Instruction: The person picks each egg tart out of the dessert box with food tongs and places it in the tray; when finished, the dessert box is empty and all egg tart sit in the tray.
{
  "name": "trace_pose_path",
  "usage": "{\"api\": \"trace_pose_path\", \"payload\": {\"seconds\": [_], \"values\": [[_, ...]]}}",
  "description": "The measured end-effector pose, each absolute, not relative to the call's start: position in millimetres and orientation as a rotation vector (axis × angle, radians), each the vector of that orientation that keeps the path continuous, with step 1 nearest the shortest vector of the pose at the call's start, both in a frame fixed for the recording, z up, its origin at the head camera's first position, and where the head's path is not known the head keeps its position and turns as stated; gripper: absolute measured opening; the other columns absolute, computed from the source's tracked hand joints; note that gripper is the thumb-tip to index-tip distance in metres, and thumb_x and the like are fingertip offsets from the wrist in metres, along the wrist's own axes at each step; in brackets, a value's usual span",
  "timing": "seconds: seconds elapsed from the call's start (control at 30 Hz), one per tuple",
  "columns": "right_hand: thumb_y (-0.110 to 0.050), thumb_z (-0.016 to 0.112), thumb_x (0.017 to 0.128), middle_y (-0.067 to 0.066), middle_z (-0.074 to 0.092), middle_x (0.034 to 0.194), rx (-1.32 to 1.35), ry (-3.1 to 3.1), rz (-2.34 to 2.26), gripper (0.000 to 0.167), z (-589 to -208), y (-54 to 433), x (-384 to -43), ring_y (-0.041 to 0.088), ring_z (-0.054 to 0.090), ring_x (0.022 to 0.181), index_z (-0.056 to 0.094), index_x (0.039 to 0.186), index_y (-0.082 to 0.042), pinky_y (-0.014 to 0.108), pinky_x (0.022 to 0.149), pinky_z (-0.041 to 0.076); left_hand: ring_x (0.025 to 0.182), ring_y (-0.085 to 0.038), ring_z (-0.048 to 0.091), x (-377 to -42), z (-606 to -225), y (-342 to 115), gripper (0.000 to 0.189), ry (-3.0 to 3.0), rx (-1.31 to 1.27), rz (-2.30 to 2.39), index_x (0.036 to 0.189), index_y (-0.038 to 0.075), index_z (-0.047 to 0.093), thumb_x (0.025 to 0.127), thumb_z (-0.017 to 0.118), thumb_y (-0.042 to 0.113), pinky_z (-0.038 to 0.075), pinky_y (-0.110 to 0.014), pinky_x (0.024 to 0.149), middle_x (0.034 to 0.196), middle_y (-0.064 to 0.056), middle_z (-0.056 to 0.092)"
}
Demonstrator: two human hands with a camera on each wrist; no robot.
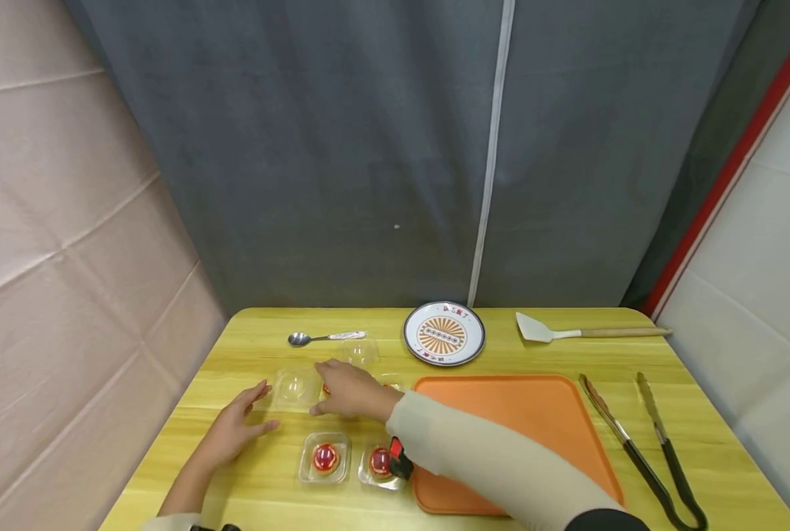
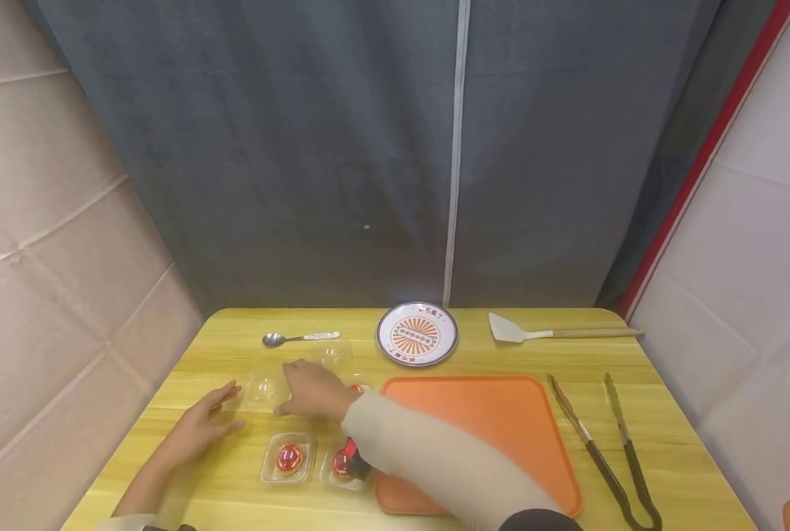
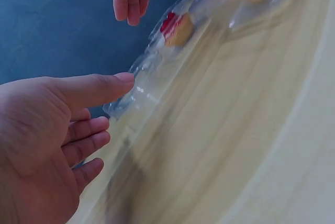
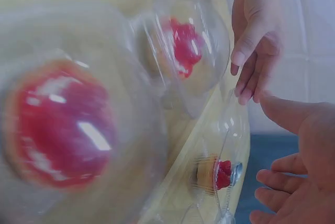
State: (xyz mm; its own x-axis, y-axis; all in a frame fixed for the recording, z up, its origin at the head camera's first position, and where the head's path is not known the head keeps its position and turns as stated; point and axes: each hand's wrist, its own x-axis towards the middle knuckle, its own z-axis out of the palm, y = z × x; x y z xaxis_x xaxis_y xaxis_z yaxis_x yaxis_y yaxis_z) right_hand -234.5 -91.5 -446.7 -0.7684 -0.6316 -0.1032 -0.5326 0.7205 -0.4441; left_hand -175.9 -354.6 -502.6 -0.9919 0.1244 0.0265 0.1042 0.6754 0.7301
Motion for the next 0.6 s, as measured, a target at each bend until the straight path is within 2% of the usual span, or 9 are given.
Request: {"api": "trace_pose_path", "payload": {"seconds": [0.33,0.43,0.6], "values": [[-0.050,0.075,0.092,0.006,0.041,0.163,-1.131,2.610,-0.653,0.086,-454.3,-51.5,-197.1,0.022,0.043,0.147,0.038,0.160,-0.014,0.036,0.119,0.041,0.140,-0.043,0.046,-134.3,-494.7,-316.6,0.076,2.882,0.219,1.262,0.153,-0.004,0.043,0.092,0.079,0.022,0.039,-0.057,0.114,0.152,-0.020,0.051],[-0.050,0.074,0.093,0.007,0.041,0.163,-1.192,2.602,-0.638,0.085,-457.3,-41.2,-185.9,0.022,0.045,0.146,0.037,0.161,-0.014,0.038,0.118,0.043,0.142,-0.041,0.045,-125.0,-495.1,-302.2,0.076,2.807,0.225,1.313,0.153,0.001,0.045,0.091,0.080,0.027,0.038,-0.055,0.115,0.154,-0.017,0.050],[-0.055,0.071,0.092,0.007,0.043,0.162,-1.257,2.598,-0.630,0.085,-466.0,-28.5,-171.5,0.023,0.046,0.145,0.038,0.160,-0.016,0.041,0.116,0.045,0.147,-0.044,0.037,-115.8,-498.3,-283.7,0.083,2.673,0.279,1.369,0.156,0.005,0.042,0.089,0.082,0.031,0.035,-0.056,0.117,0.159,-0.018,0.044]]}}
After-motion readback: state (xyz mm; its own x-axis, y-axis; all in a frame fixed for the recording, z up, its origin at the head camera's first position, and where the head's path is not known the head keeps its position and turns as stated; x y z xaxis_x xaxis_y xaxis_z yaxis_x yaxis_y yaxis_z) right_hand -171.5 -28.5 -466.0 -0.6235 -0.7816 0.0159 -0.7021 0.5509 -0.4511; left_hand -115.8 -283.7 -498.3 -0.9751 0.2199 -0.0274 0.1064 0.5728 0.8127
